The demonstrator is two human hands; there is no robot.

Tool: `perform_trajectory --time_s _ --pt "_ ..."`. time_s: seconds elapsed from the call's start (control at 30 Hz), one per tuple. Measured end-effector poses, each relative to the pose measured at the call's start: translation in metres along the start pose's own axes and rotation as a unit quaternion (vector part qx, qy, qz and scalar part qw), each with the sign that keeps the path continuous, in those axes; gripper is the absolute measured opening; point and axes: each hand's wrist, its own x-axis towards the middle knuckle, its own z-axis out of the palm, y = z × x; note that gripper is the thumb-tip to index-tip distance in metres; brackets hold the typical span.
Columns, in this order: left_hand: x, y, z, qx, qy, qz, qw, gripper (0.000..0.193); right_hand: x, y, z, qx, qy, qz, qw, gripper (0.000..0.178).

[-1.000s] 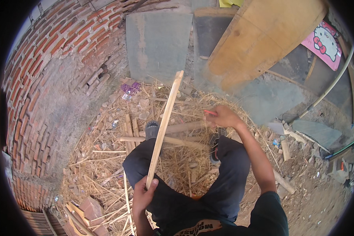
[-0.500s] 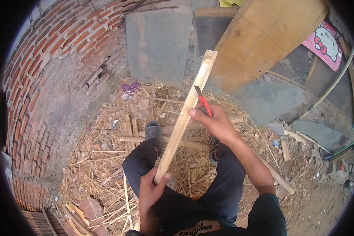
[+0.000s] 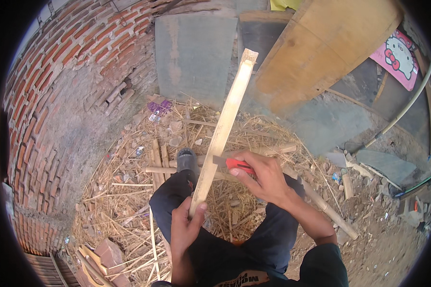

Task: The person sits on the ground and uses a utility knife to shave thin strips of wood from a long wooden plank. The person holds the plank with the left hand and scrapes the surface with the knife in the right hand, creating wood shavings that fall to the ground.

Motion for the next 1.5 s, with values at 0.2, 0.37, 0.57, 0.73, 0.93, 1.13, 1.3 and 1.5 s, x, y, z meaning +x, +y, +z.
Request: perform_trajectory --time_s 0.2,0.37,0.57,0.73,0.93,1.13,1.3,1.5 --pt "0.007 0.013 0.003 0.006 0.013 0.035 0.999 0.02 -0.02 0.0 0.02 -0.113 -0.021 -0.129 0.985 0.035" --pt "0.01 0.017 0.007 0.002 0.02 0.043 0.999 0.023 -0.017 -0.009 0.022 -0.11 0.001 -0.141 0.984 0.035" --pt "0.007 0.006 0.007 -0.032 0.001 0.025 0.999 0.024 -0.011 0.0 0.019 -0.101 0.048 -0.142 0.984 0.034" --pt "-0.011 -0.001 -0.005 -0.034 -0.033 -0.035 0.998 0.025 -0.002 0.009 0.008 -0.124 0.056 -0.146 0.98 0.032" --pt "-0.023 -0.005 -0.013 -0.042 -0.029 -0.055 0.997 0.025 0.004 0.008 0.005 -0.131 0.037 -0.16 0.978 0.028" --pt "-0.048 -0.027 -0.02 -0.032 -0.055 -0.112 0.992 0.029 0.03 0.037 -0.012 -0.113 0.123 -0.096 0.981 0.029" --pt "-0.07 -0.031 -0.021 -0.064 -0.069 -0.161 0.982 0.03 0.055 0.071 -0.038 -0.133 0.141 -0.016 0.981 0.029" --pt "-0.098 -0.046 -0.037 -0.117 -0.136 -0.233 0.956 0.03 0.089 0.164 -0.076 -0.16 0.297 0.14 0.931 0.043"
